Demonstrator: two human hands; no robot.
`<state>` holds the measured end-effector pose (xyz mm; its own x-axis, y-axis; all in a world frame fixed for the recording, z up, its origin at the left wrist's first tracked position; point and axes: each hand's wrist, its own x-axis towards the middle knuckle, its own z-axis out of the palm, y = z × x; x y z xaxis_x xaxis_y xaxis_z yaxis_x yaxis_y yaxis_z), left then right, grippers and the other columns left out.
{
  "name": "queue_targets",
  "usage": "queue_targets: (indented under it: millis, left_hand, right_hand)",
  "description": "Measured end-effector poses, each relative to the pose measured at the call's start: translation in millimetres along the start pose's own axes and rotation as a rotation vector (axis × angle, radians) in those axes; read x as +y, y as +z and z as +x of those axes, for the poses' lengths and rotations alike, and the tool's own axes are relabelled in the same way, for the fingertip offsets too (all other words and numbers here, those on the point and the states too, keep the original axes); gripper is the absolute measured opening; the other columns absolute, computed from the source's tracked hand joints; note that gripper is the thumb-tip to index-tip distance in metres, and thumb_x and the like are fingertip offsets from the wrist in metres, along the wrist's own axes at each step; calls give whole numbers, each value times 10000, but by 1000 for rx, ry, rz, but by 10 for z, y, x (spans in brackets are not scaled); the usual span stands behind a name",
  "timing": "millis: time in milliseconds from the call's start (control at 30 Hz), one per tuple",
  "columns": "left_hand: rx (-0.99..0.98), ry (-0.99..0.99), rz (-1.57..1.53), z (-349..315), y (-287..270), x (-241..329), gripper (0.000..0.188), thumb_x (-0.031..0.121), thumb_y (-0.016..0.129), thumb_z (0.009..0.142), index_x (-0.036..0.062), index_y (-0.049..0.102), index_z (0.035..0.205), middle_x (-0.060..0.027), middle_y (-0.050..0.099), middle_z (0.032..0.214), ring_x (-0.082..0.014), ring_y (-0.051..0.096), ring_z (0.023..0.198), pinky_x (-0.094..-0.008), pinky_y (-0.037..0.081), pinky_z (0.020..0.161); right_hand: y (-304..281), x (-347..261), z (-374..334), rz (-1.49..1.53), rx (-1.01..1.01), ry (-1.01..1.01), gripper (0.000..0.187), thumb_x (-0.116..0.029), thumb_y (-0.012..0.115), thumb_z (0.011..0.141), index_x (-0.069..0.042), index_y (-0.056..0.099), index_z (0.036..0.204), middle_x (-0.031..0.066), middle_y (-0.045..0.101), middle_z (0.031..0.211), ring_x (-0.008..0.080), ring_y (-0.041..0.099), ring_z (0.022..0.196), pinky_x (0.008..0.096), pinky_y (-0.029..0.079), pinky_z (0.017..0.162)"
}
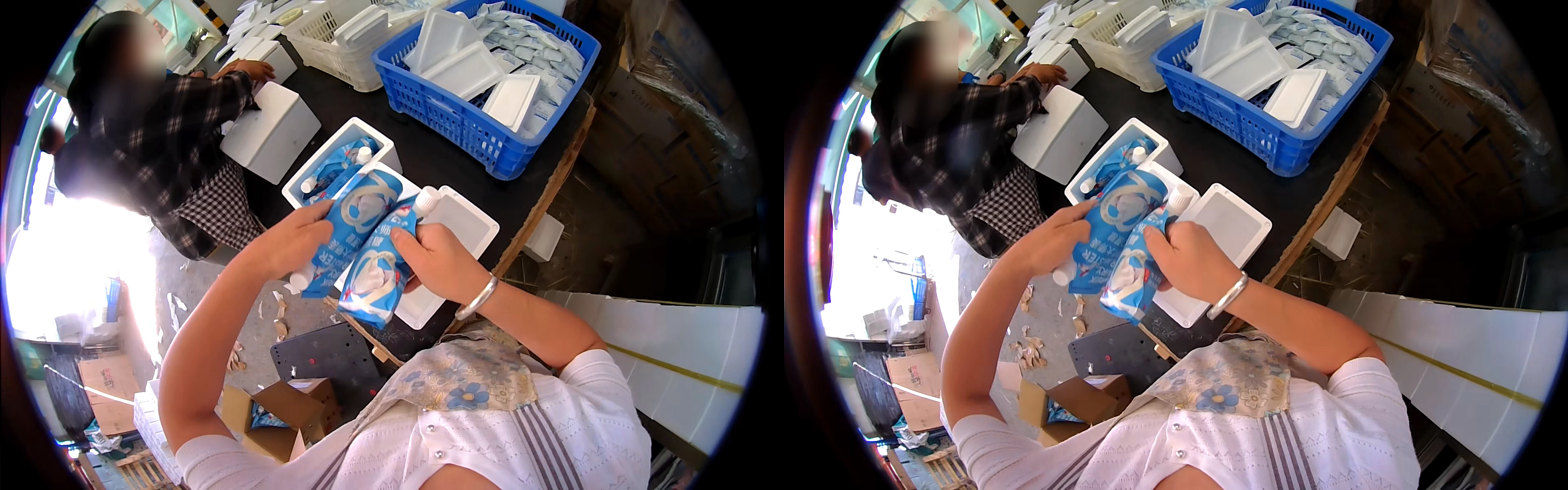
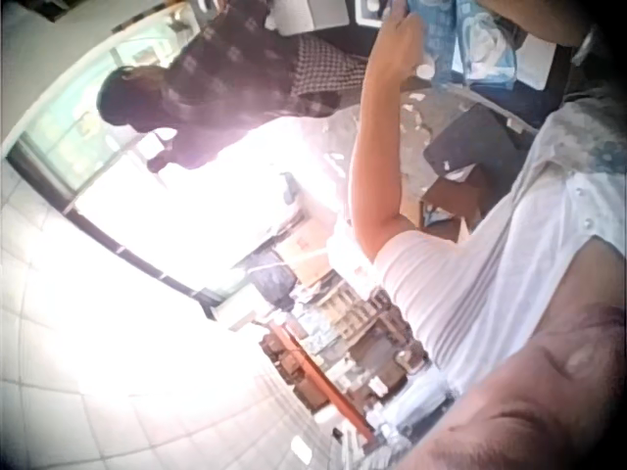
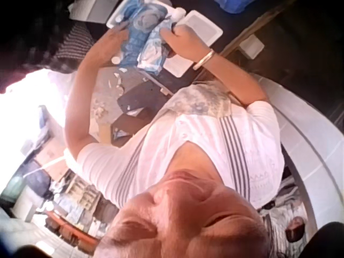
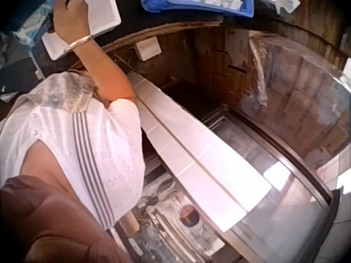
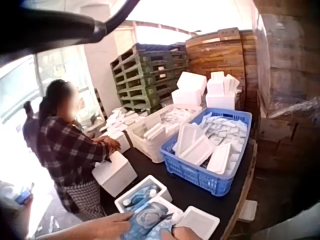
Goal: The person places blue pouches into white styrofoam trays and then into cardboard boxes. They handle the pouches and trays by hand, arranging them for shipment in a warehouse setting.
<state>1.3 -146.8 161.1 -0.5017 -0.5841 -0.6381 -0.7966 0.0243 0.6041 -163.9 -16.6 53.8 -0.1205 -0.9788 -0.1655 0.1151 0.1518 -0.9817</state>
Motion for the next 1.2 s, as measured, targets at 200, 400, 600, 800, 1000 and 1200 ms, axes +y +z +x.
queue_targets:
  millis: [200,400,600,800,1000,1200]
  left_hand:
    - [76,114,-70,498,-128,-453,620,167,473,841,-28,436,1429,-163,585,1215,-185,589,969,-256,478,855]
    - [146,242,-152,748,1,-785,569,156,455,852,-69,469,1374,-147,619,1157,-193,587,979,-261,468,868]
    - [240,429,156,788,72,-904,532,155,412,898,-85,455,1370,-190,626,1139,-276,599,1024,-341,457,950]
    - [163,326,244,983,-49,-850,459,138,425,896,-100,527,1274,-294,597,1208,-372,587,1108,-392,441,982]
    - [248,445,413,1238,157,-999,417,145,465,879,-92,575,1205,-344,615,1114,-448,602,1051,-460,454,946]
    - [669,687,582,1026,310,-1134,273,31,612,791,-7,666,1057,-172,678,998,-348,623,1011,-414,511,857]
  right_hand:
    - [61,-64,382,-256,60,48,489,-277,522,978,185,595,834,221,668,719,289,718,623,331,587,501]
    - [133,-19,501,-206,66,105,486,-276,519,972,203,583,926,237,679,814,312,727,675,351,612,540]
    - [358,67,435,-167,29,179,515,-293,516,970,214,580,910,257,680,833,338,726,689,362,614,554]
    - [224,107,646,-32,140,243,522,-286,521,947,233,571,913,271,675,855,353,726,718,377,622,556]
    - [330,355,811,-295,44,374,532,-339,542,954,181,623,869,220,698,742,249,709,585,313,592,514]
    - [373,56,643,-686,-135,344,493,-380,538,970,75,682,846,172,687,655,185,666,497,296,532,460]
